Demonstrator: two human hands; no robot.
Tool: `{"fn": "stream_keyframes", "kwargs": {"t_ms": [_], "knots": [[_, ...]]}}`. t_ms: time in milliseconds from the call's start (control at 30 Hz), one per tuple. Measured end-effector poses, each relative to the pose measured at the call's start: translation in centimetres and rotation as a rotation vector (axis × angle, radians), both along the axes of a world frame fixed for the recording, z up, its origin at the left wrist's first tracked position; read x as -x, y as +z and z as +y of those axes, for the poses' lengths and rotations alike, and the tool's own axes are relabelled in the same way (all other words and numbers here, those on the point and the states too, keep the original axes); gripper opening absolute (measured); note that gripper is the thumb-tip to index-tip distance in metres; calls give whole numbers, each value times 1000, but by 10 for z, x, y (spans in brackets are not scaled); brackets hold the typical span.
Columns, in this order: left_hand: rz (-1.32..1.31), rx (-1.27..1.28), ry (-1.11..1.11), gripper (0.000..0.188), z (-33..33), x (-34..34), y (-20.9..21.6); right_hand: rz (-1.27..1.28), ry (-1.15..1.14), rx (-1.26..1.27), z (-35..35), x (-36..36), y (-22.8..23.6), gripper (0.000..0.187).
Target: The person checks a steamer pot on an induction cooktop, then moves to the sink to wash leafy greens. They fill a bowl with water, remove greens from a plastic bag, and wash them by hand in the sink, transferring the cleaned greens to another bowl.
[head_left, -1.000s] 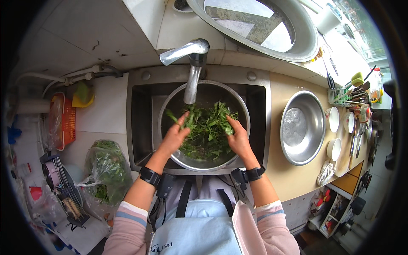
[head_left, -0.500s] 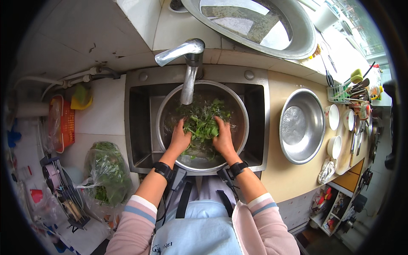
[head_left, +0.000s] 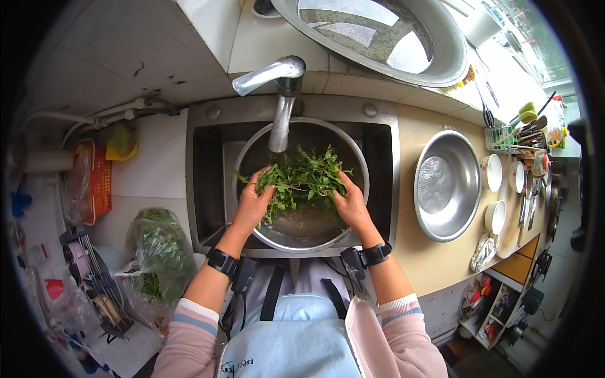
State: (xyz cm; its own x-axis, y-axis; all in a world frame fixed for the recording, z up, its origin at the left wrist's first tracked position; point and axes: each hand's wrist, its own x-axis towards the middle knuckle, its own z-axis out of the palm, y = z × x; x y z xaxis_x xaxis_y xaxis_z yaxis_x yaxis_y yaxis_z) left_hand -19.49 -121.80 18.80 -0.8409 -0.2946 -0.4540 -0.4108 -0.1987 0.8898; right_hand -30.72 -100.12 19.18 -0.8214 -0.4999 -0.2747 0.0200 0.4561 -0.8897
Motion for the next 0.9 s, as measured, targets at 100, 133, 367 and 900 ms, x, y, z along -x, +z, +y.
{"fn": "stream_keyframes", "kwargs": {"t_ms": [100,133,367,900], "knots": [[-64,967,-414,67,11,-4,-20,384,158,-169,1,-11,-16,81],[-115,953,-503,78,18,-7,-25,399,224,-331,-5,-16,-22,96],[-269,1183,-839,69,33,-8,-45,673,395,-692,-23,-23,-33,93],[61,-913,369,35,25,17,-17,-650,-234,647,-40,-31,10,15]]}}
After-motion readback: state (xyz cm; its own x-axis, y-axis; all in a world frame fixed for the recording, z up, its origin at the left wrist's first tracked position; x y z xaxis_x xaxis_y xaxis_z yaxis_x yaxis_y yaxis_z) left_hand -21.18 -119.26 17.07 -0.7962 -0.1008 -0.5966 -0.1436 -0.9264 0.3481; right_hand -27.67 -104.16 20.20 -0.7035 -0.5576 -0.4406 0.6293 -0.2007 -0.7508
